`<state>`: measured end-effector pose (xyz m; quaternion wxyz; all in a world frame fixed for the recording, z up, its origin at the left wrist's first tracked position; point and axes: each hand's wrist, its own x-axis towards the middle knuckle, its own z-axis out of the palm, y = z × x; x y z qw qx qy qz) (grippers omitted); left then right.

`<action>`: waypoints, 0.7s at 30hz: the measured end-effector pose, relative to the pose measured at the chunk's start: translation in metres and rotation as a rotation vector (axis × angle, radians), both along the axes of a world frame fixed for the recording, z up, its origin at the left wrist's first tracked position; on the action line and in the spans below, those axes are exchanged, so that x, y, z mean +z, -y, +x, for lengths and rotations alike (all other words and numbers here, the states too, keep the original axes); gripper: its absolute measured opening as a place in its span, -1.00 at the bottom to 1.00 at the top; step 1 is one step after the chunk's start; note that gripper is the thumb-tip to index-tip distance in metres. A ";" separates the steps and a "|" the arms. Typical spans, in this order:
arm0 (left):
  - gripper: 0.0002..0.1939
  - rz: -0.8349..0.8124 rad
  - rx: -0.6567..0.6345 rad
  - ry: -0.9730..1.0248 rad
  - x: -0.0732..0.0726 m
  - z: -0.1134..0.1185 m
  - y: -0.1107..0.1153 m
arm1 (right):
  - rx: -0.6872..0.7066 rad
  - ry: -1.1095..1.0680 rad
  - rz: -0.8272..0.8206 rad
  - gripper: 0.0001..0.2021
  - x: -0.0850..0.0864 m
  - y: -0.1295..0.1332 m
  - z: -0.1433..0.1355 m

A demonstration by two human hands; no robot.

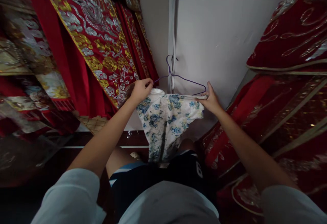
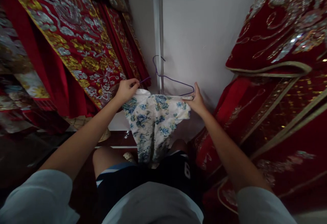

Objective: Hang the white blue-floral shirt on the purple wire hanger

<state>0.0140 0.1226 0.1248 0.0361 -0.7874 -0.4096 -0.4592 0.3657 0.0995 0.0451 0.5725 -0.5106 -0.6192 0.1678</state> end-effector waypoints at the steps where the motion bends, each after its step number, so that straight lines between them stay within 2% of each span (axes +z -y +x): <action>1: -0.73 -0.002 0.002 -0.019 0.001 0.000 0.001 | -0.003 0.022 -0.037 0.12 0.007 -0.004 0.007; 5: -0.72 0.012 0.041 -0.047 0.010 -0.004 0.004 | 0.101 0.207 -0.228 -0.48 0.038 -0.010 0.022; 6: -0.72 0.023 0.054 -0.045 0.013 -0.005 0.005 | 0.093 0.263 -0.236 -0.57 0.044 -0.009 0.023; 9: -0.72 0.035 0.084 -0.029 0.019 -0.010 0.005 | -0.012 0.399 -0.119 -0.61 0.051 -0.001 0.020; 13: -0.73 0.029 0.114 -0.030 0.020 -0.014 0.001 | -0.065 0.450 0.052 -0.71 0.046 0.006 0.013; 16: -0.73 0.052 0.144 -0.026 0.015 -0.018 -0.006 | -0.012 0.268 0.030 -0.77 0.041 0.007 0.012; 18: -0.73 0.032 0.155 -0.007 0.010 -0.022 -0.010 | 0.067 0.020 -0.076 -0.83 0.039 0.008 0.015; 21: -0.69 -0.069 0.092 0.032 -0.002 -0.028 -0.013 | 0.244 -0.326 -0.291 -0.92 0.037 0.010 0.022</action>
